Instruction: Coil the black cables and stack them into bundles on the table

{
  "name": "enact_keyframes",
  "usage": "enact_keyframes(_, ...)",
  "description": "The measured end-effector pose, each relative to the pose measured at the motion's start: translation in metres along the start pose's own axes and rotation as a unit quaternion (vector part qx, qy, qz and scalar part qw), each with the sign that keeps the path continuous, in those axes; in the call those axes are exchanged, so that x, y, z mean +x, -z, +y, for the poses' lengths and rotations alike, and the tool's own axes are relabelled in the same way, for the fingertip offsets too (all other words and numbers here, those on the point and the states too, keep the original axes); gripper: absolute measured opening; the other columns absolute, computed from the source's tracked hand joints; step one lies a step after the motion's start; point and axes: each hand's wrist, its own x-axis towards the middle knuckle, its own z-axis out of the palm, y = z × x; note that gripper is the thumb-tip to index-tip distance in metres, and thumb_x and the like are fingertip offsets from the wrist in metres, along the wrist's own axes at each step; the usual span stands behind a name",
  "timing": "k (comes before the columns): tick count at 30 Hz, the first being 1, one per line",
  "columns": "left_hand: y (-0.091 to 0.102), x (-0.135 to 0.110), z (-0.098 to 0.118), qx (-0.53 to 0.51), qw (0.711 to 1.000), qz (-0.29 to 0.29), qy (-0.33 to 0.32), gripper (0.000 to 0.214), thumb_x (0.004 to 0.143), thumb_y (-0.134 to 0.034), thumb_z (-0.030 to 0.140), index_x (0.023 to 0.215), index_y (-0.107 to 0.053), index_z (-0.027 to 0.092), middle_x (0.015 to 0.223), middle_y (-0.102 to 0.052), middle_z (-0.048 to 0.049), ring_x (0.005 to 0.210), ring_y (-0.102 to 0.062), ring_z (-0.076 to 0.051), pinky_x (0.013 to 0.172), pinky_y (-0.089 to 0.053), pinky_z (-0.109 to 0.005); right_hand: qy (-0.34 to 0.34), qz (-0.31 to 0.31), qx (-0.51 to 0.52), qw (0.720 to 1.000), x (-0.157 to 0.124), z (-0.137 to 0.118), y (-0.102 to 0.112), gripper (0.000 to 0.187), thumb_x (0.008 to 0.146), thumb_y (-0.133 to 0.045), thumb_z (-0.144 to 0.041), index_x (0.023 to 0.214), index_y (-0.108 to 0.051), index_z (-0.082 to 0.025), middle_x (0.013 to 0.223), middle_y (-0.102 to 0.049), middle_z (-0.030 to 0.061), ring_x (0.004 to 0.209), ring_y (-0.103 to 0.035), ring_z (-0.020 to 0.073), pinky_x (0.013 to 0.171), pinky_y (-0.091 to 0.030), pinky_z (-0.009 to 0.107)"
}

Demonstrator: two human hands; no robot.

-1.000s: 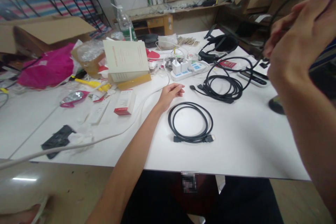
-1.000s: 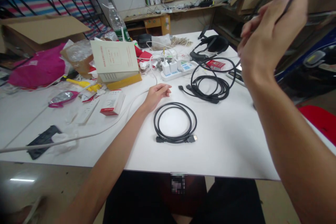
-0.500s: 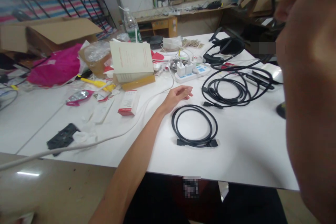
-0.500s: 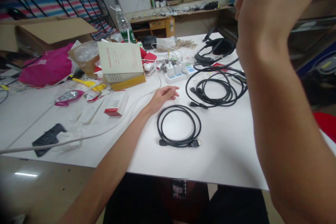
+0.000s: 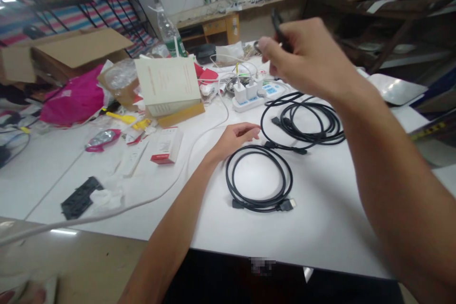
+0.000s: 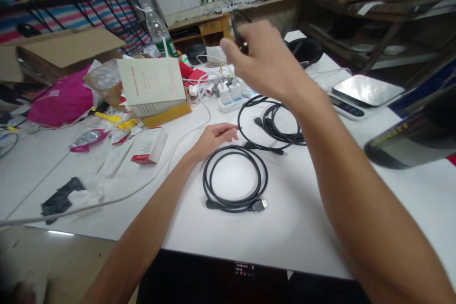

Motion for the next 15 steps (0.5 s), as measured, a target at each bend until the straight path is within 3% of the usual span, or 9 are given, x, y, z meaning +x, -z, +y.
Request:
enact_keyframes(3,-0.004,-0.002,0.004,0.005,1.000,-0.020,-0.001,0.048,0.090,-0.080,0.055,0.110,-0.081,0.012,0.098,-0.079,-0.0103,0.087,-0.069,-0.017,0.081,-0.050,-0.028,0.013,-0.145,-0.108,0.983,0.000,0.008,-0.004,0.041,0.104,-0.053,-0.044,0.073,-0.059,-0.018,0.068,-0.058,0.0040,0.064,-0.042,0.0131,0.064,-0.027,0.032)
enact_keyframes(5,-0.006,-0.003,0.006,0.007,1.000,-0.028,0.003,0.046,0.091,-0.080,0.054,0.110,-0.082,0.012,0.100,-0.080,-0.0110,0.089,-0.069,-0.018,0.081,-0.050,-0.028,0.021,-0.202,-0.163,0.965,0.001,0.017,-0.011,0.042,0.104,-0.054,-0.050,0.078,-0.063,-0.018,0.074,-0.064,0.0073,0.070,-0.051,0.0164,0.067,-0.034,0.031)
enact_keyframes(8,-0.006,-0.004,0.008,0.011,0.999,-0.028,0.016,0.046,0.091,-0.081,0.052,0.114,-0.083,0.012,0.103,-0.080,-0.0118,0.089,-0.069,-0.018,0.080,-0.050,-0.028,-0.009,-0.235,-0.230,0.944,0.004,0.035,-0.022,0.045,0.099,-0.060,-0.060,0.100,-0.074,-0.017,0.089,-0.074,0.0126,0.087,-0.066,0.0235,0.077,-0.046,0.032)
enact_keyframes(11,-0.005,-0.004,0.009,0.030,0.999,-0.031,0.014,0.047,0.092,-0.079,0.053,0.118,-0.083,0.014,0.104,-0.080,-0.0120,0.089,-0.069,-0.018,0.079,-0.050,-0.027,-0.032,-0.249,-0.282,0.926,0.008,0.053,-0.027,0.056,0.095,-0.064,-0.065,0.119,-0.076,-0.015,0.108,-0.077,0.0175,0.101,-0.071,0.0293,0.086,-0.052,0.036)
enact_keyframes(15,-0.004,-0.004,0.009,0.044,0.999,-0.024,0.008,0.048,0.093,-0.078,0.054,0.119,-0.082,0.014,0.102,-0.080,-0.0118,0.089,-0.070,-0.018,0.081,-0.051,-0.027,-0.091,-0.285,-0.311,0.902,0.011,0.081,-0.027,0.062,0.092,-0.067,-0.069,0.120,-0.078,-0.015,0.115,-0.078,0.0193,0.113,-0.072,0.0367,0.096,-0.054,0.045)
